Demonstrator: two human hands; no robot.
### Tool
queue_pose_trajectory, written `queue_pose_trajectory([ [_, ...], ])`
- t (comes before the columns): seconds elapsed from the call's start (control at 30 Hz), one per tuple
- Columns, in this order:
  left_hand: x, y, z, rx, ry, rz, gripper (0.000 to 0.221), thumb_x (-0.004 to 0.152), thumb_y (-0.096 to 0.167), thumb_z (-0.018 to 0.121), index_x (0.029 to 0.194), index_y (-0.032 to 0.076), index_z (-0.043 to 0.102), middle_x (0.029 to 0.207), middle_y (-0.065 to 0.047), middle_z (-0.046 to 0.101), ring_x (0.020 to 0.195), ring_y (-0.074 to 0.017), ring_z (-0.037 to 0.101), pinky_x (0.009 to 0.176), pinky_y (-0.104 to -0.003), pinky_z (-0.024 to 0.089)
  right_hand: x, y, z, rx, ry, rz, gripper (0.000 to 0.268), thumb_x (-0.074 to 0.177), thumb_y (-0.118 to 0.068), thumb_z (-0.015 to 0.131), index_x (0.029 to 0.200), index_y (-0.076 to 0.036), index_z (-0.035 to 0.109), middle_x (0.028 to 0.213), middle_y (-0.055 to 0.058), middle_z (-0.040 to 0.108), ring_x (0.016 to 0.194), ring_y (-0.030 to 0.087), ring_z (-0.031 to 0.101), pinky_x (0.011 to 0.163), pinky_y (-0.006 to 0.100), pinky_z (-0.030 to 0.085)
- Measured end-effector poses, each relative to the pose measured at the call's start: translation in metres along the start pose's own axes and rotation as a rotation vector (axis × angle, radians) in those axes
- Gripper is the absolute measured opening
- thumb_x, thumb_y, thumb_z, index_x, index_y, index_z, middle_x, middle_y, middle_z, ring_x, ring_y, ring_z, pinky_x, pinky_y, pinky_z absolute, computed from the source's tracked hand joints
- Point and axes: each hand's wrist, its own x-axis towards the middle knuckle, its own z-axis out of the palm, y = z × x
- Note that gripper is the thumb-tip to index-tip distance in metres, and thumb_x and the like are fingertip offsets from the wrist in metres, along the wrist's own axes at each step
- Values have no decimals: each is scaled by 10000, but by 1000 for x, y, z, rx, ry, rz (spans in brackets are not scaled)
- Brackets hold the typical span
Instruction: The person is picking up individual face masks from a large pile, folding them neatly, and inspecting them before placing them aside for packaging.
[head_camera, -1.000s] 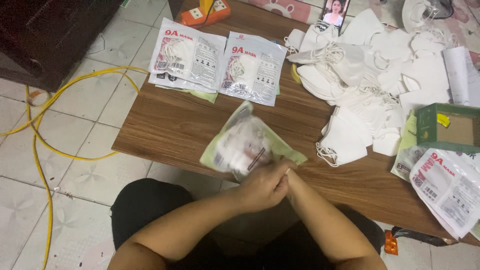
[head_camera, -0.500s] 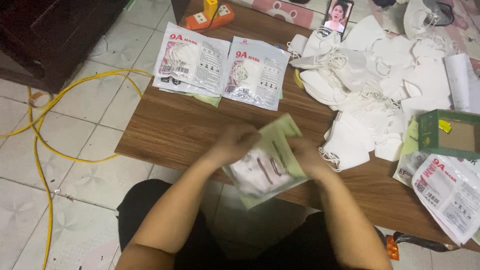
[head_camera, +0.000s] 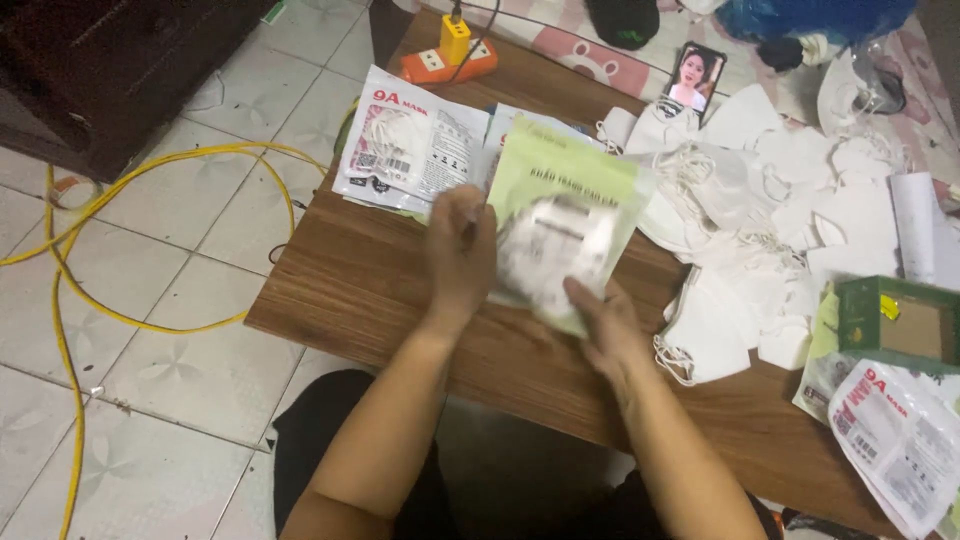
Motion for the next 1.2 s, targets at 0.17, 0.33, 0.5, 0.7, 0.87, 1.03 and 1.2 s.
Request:
queue_pose_trajectory([
  [0.17, 26, 3, -21, -106, 96, 78, 307, 998, 45, 603, 1276, 121, 495, 1245, -91, 605, 1289, -270, 545, 1092, -467, 446, 118, -11, 14, -166, 62, -64, 677, 824, -253, 884, 1403, -82, 578, 1237, 219, 657, 1096, 370, 687, 809, 551, 585],
  [0.33, 31, 3, -20, -216, 89, -50, 274, 1016, 58, 591, 1271, 112, 506, 1224, -90, 618, 1282, -256, 561, 1089, -448, 452, 169, -14, 34, -292, 60, -89, 1080, 823, -244, 919, 1632, -216, 203, 1560, 239, 393, 1273, 479, 577, 823, 602, 613],
  [0.5, 29, -4, -19, -140, 54, 44, 314, 987, 10, 623, 1271, 100, 529, 1162, -75, 638, 1194, -212, 600, 1007, -390, 514, 198, -7, -18, -713, 220, -481, 662, 836, -377, 911, 1356, -71, 639, 1234, 195, 686, 1151, 376, 668, 966, 473, 566],
  [0.7, 5, -6, -2, -69, -96, -10, 283, 989, 61, 646, 1259, 119, 583, 1094, -62, 685, 1106, -178, 647, 941, -343, 535, 119, -54, -123, -859, 236, -626, 271, 941, -150, 808, 1186, -56, 739, 1101, 193, 725, 1086, 386, 688, 905, 497, 543],
  [0.87, -28, -33, 32, -39, -291, -50, 246, 952, 32, 673, 1179, 128, 677, 1024, -59, 728, 1027, -176, 688, 883, -321, 567, 80, -51, -207, -1202, 269, -460, 342, 914, -185, 788, 1239, -88, 753, 1136, 197, 734, 1112, 413, 677, 907, 514, 542],
  [1.03, -56, -42, 48, 95, -483, -263, 220, 957, 121, 680, 1173, 110, 721, 1030, -94, 729, 928, -179, 677, 799, -360, 604, 71, -33, -229, -1374, 223, -283, 529, 797, -222, 847, 1295, -80, 737, 1156, 221, 735, 1129, 437, 679, 929, 531, 550],
  [1.2, -73, -58, 59, 216, -573, -288, 218, 941, 208, 722, 1151, 163, 755, 1028, -131, 744, 1003, -278, 733, 806, -434, 619, 63, -47, -217, -1467, 175, -286, 541, 788, -199, 847, 1292, -42, 728, 1138, 231, 729, 1113, 418, 689, 919, 515, 566],
])
